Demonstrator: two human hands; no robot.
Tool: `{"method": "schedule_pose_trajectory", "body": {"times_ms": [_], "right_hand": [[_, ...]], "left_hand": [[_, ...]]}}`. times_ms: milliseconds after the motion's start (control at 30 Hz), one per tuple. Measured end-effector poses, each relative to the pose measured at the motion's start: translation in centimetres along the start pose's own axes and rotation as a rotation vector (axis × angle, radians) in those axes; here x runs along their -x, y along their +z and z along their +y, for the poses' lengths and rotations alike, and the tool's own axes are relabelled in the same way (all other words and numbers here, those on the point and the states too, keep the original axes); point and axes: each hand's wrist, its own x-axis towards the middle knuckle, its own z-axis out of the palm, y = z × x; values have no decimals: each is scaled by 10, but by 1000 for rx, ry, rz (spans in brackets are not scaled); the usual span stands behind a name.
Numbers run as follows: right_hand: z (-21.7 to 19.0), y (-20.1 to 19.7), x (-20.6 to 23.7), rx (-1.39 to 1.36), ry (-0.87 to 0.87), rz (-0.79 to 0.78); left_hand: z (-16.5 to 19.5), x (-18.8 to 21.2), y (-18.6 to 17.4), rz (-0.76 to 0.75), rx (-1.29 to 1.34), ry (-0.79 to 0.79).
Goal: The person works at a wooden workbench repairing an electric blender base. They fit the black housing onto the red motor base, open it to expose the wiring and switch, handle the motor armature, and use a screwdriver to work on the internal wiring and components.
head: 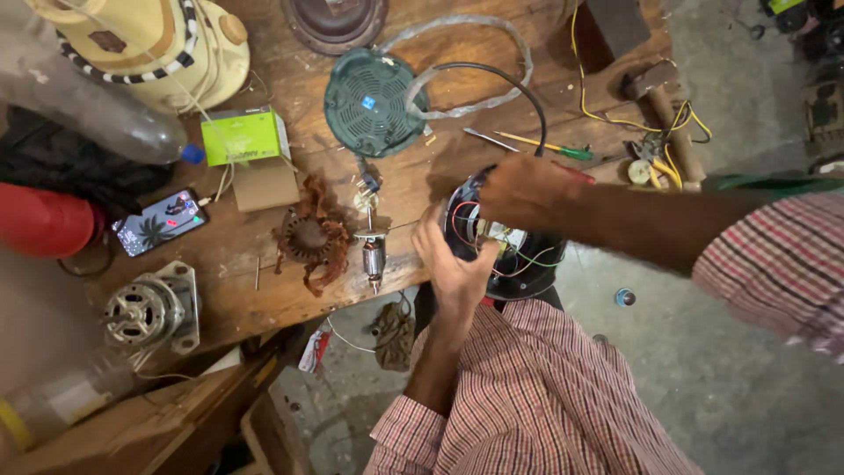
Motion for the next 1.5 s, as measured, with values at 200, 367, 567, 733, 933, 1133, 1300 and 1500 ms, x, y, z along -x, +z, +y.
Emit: {"method": "schedule_pose_trajectory", "body": {"times_ms": [200, 367, 567, 733, 933, 1133, 1300, 1500], "right_hand": [[11, -6, -16, -347, 392, 15], [-7, -1, -5, -220, 319, 78], [-2, -26, 13, -399, 466, 226], [-7, -49, 93, -422, 621, 136], [-6, -32, 208, -818, 1030, 234], [-46, 35, 245, -908, 1443, 500], [-70, 82, 245, -1217, 1666, 465], [-75, 94, 250, -1124, 1678, 482]], "left_hand": [[-2, 2, 4, -12, 50, -31], [3, 3, 2, -70, -4, -68], [3, -7, 5, 191, 349, -174], [-61, -99, 20, 61, -435, -99], [-116, -186, 52, -417, -1003, 268], [-96, -197, 6, -535, -1030, 255], [-46, -203, -56, -424, -881, 253], [-40, -202, -64, -317, -867, 315]]}}
